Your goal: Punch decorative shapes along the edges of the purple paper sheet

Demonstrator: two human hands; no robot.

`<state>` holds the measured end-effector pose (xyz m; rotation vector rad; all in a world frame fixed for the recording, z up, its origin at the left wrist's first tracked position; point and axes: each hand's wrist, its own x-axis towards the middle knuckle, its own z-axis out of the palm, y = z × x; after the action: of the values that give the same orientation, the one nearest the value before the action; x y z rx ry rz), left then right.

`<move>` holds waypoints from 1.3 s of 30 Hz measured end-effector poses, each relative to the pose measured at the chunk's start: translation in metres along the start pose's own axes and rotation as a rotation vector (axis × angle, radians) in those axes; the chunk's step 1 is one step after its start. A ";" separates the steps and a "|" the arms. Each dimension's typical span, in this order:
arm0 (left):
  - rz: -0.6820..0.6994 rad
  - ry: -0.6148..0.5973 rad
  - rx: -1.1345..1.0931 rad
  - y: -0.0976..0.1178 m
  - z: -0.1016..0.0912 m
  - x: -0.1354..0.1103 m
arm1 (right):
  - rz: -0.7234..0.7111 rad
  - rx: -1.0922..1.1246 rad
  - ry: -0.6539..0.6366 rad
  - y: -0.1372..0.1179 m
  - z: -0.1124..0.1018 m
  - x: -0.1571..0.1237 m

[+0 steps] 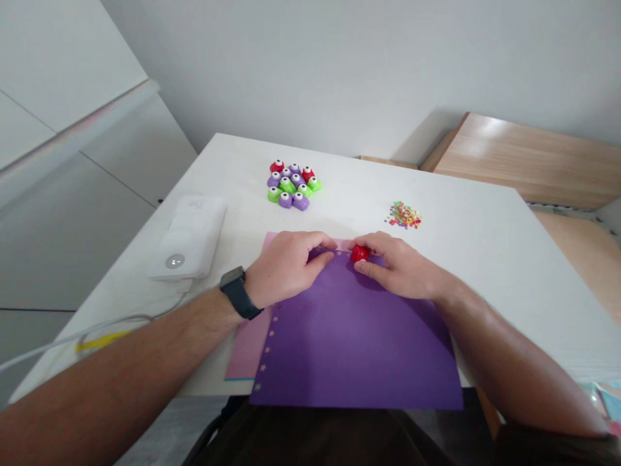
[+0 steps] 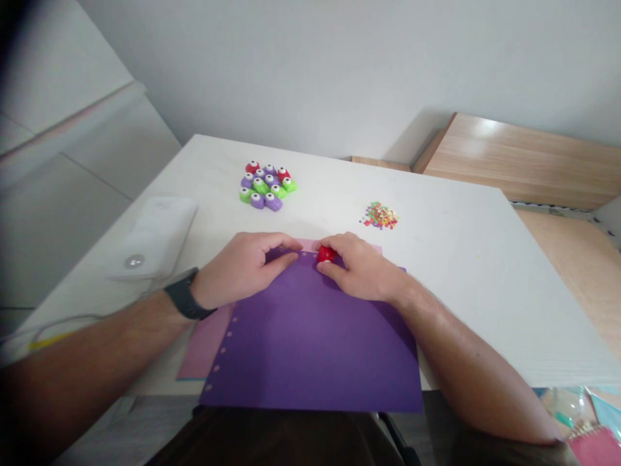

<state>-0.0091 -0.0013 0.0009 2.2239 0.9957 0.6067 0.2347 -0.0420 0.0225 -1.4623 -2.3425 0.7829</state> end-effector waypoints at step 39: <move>0.020 0.017 0.008 0.002 0.000 0.000 | -0.039 0.046 0.018 -0.002 0.002 0.001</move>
<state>-0.0079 -0.0025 0.0025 2.2414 0.9871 0.6320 0.2321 -0.0424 0.0220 -1.3947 -2.3172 0.8045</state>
